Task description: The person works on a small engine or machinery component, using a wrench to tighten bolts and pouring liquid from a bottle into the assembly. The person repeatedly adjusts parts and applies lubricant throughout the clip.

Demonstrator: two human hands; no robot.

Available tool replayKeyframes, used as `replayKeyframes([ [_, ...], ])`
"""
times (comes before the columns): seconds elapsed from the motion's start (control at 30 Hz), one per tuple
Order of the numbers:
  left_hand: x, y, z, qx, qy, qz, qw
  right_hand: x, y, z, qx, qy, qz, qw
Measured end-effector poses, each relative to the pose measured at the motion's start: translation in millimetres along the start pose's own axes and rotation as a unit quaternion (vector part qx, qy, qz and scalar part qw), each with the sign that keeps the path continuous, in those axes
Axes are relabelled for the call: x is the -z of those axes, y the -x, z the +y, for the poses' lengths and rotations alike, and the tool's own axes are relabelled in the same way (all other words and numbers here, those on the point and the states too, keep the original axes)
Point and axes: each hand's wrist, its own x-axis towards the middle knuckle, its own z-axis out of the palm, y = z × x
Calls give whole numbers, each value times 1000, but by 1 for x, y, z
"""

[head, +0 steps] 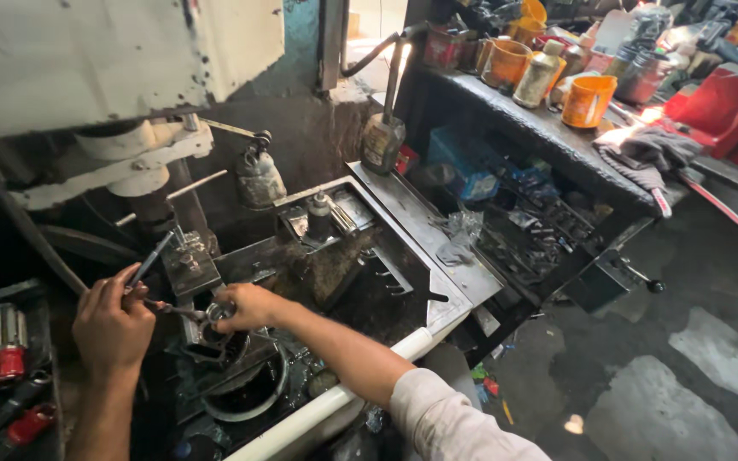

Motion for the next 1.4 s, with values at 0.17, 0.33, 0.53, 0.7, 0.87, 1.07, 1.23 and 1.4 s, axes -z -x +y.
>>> replayKeyframes([
  [0.17,-2,0,-1,-5,2,17,1000,-19,2,-18,-43,-27,7,999],
  [0.33,-2,2,-9,-8,-21,34,999,-34,1,-37,-60,1,38,997],
  [0.53,-5,3,-23,5,-68,55,996,-49,-2,-28,-37,93,68,993],
  [0.7,-4,2,-24,18,-76,37,996,-56,-3,-15,-48,124,41,990],
  [0.87,2,-3,-16,27,-59,34,997,-61,1,-18,-38,141,42,988],
  [1.07,7,-6,-9,35,-35,18,999,-59,5,-33,-15,251,62,966],
  [1.23,9,-8,-10,46,-35,-3,998,-59,7,-33,0,253,68,965],
  [1.4,7,-7,-13,50,-65,-27,996,-67,6,-28,-24,241,60,968],
])
